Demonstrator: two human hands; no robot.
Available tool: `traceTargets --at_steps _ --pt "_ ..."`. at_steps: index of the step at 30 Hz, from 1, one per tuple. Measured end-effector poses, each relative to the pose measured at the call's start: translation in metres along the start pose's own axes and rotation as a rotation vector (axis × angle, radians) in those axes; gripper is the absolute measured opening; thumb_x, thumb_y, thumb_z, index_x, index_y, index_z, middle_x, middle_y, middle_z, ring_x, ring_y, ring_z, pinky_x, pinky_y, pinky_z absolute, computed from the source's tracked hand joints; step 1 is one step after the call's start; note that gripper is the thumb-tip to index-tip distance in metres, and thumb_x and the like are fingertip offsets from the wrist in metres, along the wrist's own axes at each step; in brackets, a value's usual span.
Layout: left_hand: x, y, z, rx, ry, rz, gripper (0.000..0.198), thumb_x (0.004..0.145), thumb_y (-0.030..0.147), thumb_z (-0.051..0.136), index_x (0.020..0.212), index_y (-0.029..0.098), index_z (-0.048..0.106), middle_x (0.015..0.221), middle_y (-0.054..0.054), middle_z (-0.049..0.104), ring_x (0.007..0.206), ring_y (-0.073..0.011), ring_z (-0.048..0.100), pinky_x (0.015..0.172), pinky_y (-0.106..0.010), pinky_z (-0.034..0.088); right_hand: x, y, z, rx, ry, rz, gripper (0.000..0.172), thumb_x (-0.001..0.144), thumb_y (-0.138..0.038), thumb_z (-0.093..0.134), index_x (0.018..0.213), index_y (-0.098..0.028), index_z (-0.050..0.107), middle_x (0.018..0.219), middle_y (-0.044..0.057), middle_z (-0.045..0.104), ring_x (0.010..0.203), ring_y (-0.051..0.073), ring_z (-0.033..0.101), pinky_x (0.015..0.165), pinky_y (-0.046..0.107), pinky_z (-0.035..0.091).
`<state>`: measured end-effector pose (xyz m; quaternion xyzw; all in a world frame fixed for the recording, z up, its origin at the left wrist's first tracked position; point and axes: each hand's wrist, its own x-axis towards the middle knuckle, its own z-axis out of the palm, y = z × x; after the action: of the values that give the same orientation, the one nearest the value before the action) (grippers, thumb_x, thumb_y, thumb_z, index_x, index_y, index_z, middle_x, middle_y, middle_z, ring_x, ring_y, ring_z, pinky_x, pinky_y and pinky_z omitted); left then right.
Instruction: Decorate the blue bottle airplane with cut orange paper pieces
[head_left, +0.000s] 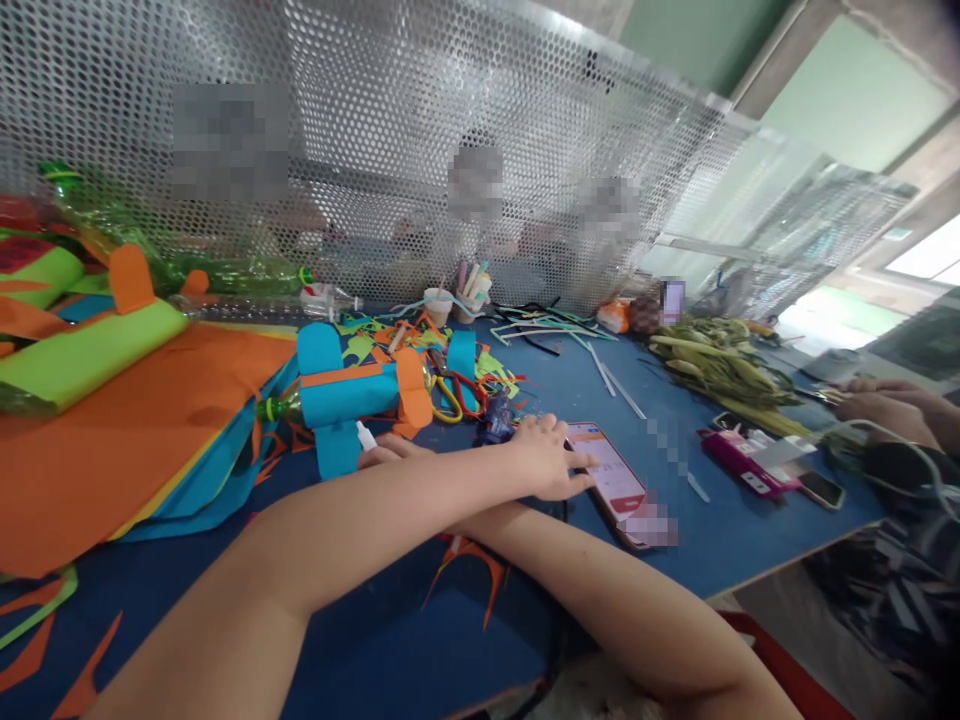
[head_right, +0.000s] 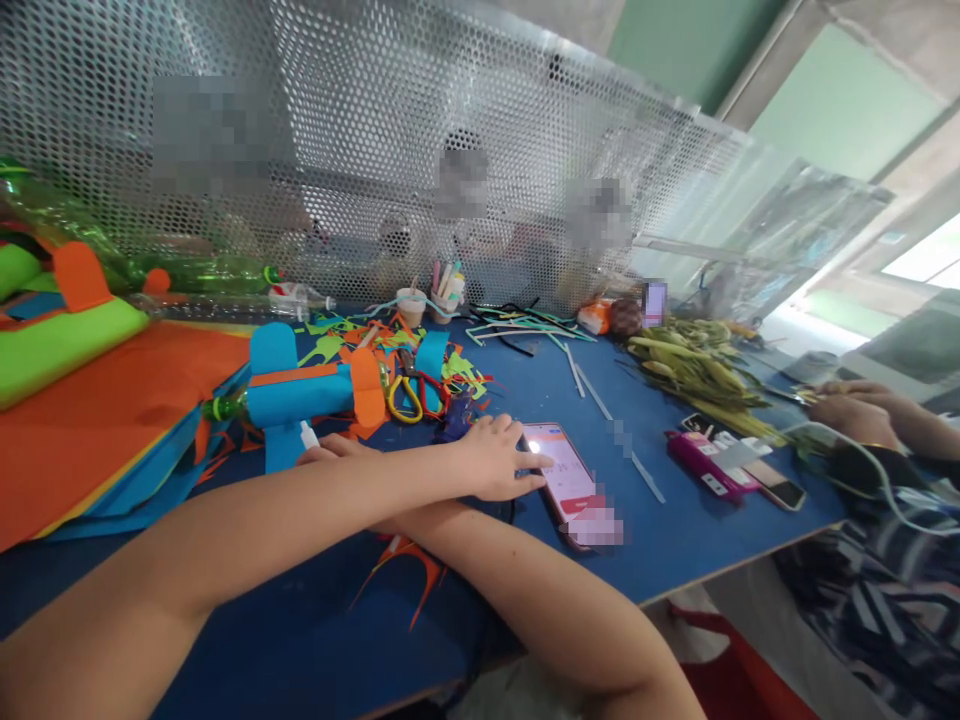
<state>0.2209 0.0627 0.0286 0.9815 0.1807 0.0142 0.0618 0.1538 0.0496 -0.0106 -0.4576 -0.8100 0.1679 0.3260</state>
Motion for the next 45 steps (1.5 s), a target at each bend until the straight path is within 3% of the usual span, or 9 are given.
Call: traceTargets --at_steps 5,17,26,37,45 --pt "0.000 0.003 0.005 -0.048 0.046 -0.017 0.052 0.088 0.058 0.025 0.132 0.038 0.043 0.128 -0.011 0.046 0.116 -0.0314 0.039 0.092 -0.045 0.031 0.004 0.011 -0.002 0.077 -0.170 -0.099 0.010 0.087 -0.027 0.052 0.093 -0.030 0.059 0.102 -0.006 0.058 0.094 0.012 0.059 0.074 0.018 0.045" --pt "0.003 0.001 0.007 -0.037 0.076 -0.046 0.053 0.087 0.058 0.024 0.130 0.036 0.047 0.125 -0.011 0.048 0.114 -0.0290 0.040 0.093 -0.042 0.029 0.004 0.014 -0.001 0.125 -0.209 -0.092 0.012 0.090 -0.029 0.046 0.093 -0.029 0.057 0.104 -0.001 0.055 0.097 0.013 0.055 0.078 0.021 0.042" --pt "0.003 0.003 0.006 -0.028 0.096 -0.066 0.052 0.088 0.057 0.023 0.129 0.036 0.047 0.123 -0.011 0.049 0.112 -0.0292 0.041 0.090 -0.041 0.030 0.002 0.011 -0.003 0.062 -0.177 -0.109 0.010 0.090 -0.029 0.047 0.093 -0.028 0.056 0.105 0.000 0.055 0.097 0.013 0.054 0.079 0.022 0.040" --pt "0.003 0.003 0.011 -0.003 0.145 -0.039 0.052 0.089 0.056 0.021 0.126 0.034 0.051 0.119 -0.011 0.051 0.109 -0.0281 0.042 0.088 -0.041 0.031 0.002 0.018 0.010 0.034 -0.110 -0.125 0.007 0.089 -0.028 0.051 0.085 -0.026 0.056 0.099 -0.001 0.058 0.087 0.012 0.055 0.074 0.021 0.041" --pt "0.002 0.004 0.008 -0.012 0.118 -0.043 0.054 0.089 0.057 0.020 0.128 0.033 0.049 0.122 -0.011 0.049 0.111 -0.0277 0.041 0.090 -0.040 0.030 0.003 0.019 0.010 0.005 -0.107 -0.147 0.006 0.088 -0.028 0.052 0.086 -0.027 0.057 0.094 -0.001 0.057 0.076 0.011 0.053 0.068 0.021 0.040"
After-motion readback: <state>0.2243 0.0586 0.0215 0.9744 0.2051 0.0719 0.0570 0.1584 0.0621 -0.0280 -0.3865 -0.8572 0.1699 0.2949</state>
